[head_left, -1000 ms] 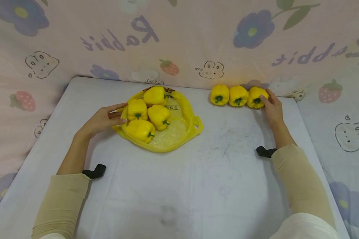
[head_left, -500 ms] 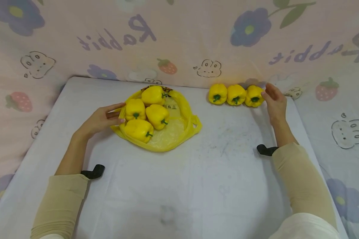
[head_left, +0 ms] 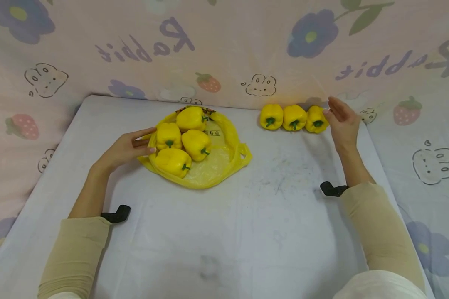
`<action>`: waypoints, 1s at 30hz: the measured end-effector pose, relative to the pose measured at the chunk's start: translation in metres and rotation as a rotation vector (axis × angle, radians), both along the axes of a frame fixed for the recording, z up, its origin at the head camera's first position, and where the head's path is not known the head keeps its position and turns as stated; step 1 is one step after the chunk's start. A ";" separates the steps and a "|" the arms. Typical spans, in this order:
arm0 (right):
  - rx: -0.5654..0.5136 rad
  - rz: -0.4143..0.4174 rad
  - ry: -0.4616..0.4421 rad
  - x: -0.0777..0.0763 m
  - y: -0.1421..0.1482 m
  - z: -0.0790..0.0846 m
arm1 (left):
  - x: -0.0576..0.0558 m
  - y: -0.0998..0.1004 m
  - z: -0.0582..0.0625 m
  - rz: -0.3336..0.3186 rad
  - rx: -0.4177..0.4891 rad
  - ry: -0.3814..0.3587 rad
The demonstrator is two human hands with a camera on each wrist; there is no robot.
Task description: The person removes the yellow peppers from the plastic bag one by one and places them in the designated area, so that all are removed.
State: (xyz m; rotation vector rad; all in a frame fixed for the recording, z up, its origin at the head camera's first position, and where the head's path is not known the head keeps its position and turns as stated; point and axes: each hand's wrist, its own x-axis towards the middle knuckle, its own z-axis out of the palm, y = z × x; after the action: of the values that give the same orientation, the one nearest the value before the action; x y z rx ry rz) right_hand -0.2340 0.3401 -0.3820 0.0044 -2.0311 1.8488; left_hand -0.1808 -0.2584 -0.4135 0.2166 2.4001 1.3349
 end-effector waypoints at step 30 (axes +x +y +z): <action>0.133 0.427 0.099 0.025 -0.086 0.018 | 0.001 0.004 0.002 0.029 -0.002 0.005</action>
State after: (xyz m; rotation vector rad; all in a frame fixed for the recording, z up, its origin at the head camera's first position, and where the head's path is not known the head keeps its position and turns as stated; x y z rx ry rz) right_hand -0.2095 0.2545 -0.3644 0.5969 -2.2037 1.8963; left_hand -0.1801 -0.2548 -0.4119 0.1858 2.4175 1.3470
